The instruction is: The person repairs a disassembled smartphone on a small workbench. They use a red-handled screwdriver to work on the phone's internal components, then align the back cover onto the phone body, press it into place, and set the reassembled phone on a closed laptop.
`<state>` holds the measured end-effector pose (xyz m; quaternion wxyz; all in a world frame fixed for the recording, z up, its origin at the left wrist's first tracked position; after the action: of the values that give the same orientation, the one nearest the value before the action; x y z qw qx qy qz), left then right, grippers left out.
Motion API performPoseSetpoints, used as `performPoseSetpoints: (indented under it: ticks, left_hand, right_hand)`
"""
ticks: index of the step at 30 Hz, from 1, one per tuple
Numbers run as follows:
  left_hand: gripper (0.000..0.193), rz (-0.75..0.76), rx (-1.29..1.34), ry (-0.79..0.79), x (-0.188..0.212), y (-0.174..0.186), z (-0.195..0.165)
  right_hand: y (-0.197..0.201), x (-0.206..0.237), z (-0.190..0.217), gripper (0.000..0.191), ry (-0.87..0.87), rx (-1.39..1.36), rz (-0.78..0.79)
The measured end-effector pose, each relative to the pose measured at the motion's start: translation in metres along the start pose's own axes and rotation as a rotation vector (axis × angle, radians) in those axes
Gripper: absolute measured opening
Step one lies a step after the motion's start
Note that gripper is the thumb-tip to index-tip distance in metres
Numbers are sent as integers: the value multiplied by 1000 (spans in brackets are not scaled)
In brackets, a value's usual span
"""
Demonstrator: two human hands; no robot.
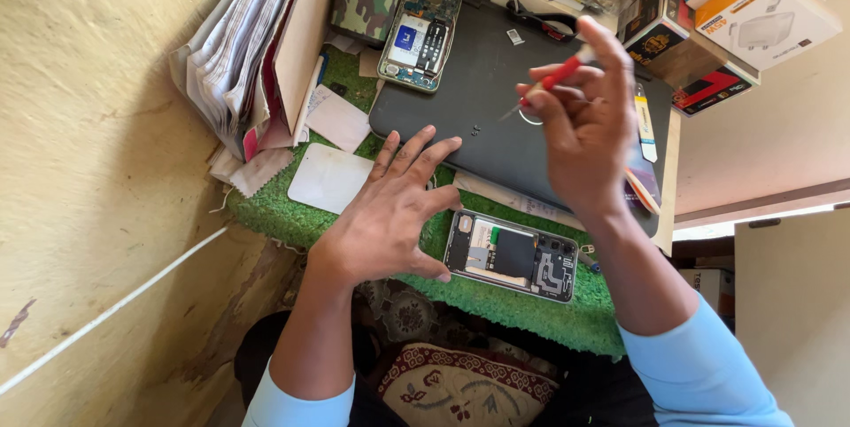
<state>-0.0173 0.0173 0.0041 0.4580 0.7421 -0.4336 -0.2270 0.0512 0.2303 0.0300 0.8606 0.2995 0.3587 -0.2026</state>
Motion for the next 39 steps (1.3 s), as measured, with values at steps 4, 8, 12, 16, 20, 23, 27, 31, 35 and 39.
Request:
performPoseSetpoints:
  ticks: [4,8,12,16,20,23,27,31,35,39]
  left_hand:
    - [76,27,25,21,1,0,2]
    - [76,5,32,-9,2,1,1]
    - [71,14,52,7,2,1,2]
    - [75,14,36,8,2,0,2]
    - [75,12,44,6,2,0,2]
    - [75,12,44,3,2,0,2]
    - [71,11,51,7,2,1,2]
    - [75,35,33,25,1,0,1]
    - [75,41,28,27,1,0,2]
    - [76,29,17,18,1,0,1]
  right_hand:
    - [-18,4,-11,64,-56,-31,-6]
    - [-16,10,-15,65,-95,-28,-24]
    - [-17,12,-20,65,-110,-68,-26]
    - [-20,12,-19,65,-112,-87,-19]
    - [-18,12,-15,64,-119,-81,-27]
    - [-15,12,-12,64,-106,-73,-29]
    - [-14,11,-9,64,-153,-130,-47]
    - [-11,14,0,65,-234,-255,-22]
    - [-11,25,18,64,-278,-340,33]
    - [-17,39,33,63,-285,-324,87]
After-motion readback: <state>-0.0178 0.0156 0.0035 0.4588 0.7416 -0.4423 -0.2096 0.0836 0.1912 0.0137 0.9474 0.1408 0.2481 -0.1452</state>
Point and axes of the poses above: each hand's wrist, its own x-axis away from the middle knuckle, its own y-axis out of the back of the hand, z = x × y, the point moved 3 cm from there along -x, towards the middle knuckle, and after that the axes turned 14 degrees about y, right-handed, at the moved point
